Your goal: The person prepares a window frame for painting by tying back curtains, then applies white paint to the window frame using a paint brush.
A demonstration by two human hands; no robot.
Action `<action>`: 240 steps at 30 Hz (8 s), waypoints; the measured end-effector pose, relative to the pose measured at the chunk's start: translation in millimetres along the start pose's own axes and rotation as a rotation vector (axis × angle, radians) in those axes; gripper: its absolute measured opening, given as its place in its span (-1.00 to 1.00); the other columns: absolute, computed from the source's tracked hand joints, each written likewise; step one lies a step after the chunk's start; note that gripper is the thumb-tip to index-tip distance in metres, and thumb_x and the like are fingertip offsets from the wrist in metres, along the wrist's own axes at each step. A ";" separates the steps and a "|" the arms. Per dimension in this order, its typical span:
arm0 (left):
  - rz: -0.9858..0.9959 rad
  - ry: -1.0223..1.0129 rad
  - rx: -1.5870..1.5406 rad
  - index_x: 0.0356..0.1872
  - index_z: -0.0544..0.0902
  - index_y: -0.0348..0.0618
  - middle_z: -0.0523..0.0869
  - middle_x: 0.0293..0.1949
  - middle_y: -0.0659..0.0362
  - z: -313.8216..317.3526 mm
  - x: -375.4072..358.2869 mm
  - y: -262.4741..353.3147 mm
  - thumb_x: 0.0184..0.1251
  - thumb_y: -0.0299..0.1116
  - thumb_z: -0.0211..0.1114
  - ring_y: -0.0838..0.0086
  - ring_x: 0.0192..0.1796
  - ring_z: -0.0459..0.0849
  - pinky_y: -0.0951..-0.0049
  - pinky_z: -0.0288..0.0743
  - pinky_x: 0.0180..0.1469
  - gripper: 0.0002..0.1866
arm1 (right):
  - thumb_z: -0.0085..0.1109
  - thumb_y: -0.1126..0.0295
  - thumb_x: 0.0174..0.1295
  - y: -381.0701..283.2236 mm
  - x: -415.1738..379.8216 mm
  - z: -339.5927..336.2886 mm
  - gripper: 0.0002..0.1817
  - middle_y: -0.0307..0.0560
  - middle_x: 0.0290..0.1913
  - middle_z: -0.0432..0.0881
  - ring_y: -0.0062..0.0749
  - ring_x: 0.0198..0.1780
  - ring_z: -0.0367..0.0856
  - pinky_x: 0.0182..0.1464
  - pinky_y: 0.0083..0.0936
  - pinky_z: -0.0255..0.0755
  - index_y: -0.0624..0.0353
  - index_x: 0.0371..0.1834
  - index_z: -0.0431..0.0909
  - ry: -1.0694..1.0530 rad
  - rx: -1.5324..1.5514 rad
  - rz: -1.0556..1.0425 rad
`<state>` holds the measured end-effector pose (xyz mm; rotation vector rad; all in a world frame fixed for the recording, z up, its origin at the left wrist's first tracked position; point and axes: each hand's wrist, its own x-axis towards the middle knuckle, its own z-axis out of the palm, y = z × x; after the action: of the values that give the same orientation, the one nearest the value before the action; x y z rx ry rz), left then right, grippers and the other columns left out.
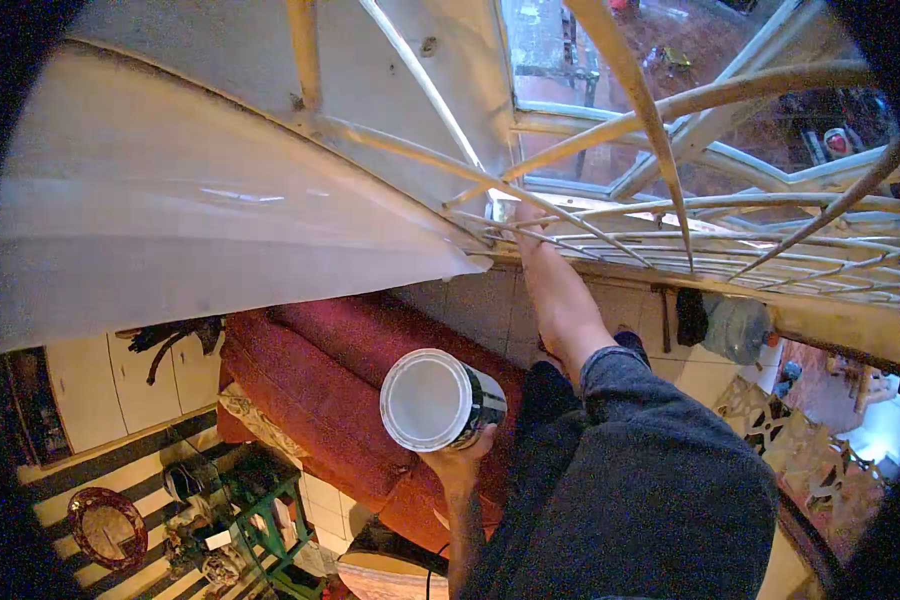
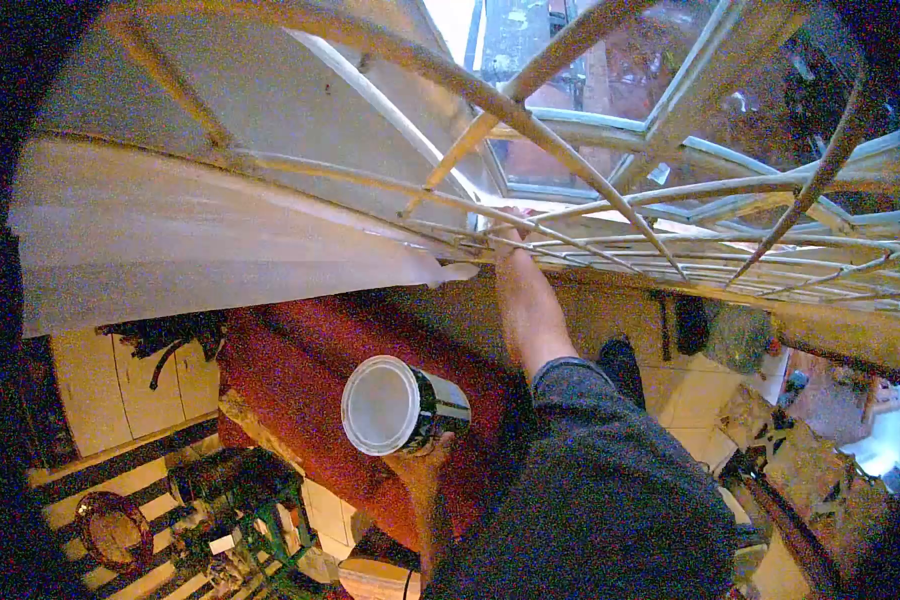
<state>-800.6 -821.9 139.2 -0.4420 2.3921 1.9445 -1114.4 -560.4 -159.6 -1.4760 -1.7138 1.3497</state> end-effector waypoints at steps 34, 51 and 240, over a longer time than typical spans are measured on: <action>-0.021 0.117 0.003 0.40 0.06 -0.35 0.34 0.35 -0.13 14.4 5.2 21.5 -0.31 -0.31 0.75 0.16 0.33 0.41 0.14 0.29 0.43 0.23 | -0.02 0.24 0.37 17.0 -2.5 7.6 -0.69 0.00 -0.24 0.68 -0.06 -0.39 0.60 -0.32 -0.09 0.47 0.17 -0.09 0.67 0.070 0.097 0.010; 0.054 0.150 -0.105 0.42 0.06 -0.27 0.36 0.32 -0.08 10.7 9.3 9.0 -0.28 -0.48 0.69 0.19 0.31 0.42 0.17 0.31 0.42 0.18 | -0.04 0.25 0.38 22.8 2.2 12.5 -0.69 -0.02 -0.24 0.68 -0.09 -0.41 0.59 -0.34 -0.11 0.46 0.16 -0.09 0.67 0.207 0.216 0.046; 0.067 0.281 -0.290 0.33 0.24 -0.27 0.51 0.20 0.03 191.5 -240.4 15.3 -0.36 -0.44 0.75 0.31 0.21 0.56 0.29 0.44 0.31 0.10 | 0.17 0.46 0.37 -23.9 28.6 -476.7 -0.84 -0.15 -0.19 0.62 -0.39 -0.22 0.62 -0.11 -0.52 0.48 0.20 -0.02 0.60 -0.819 -0.200 -1.173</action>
<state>-603.6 -586.4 159.3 -0.6971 2.3036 2.4196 -725.6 -363.9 37.5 0.2674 -2.5675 1.0885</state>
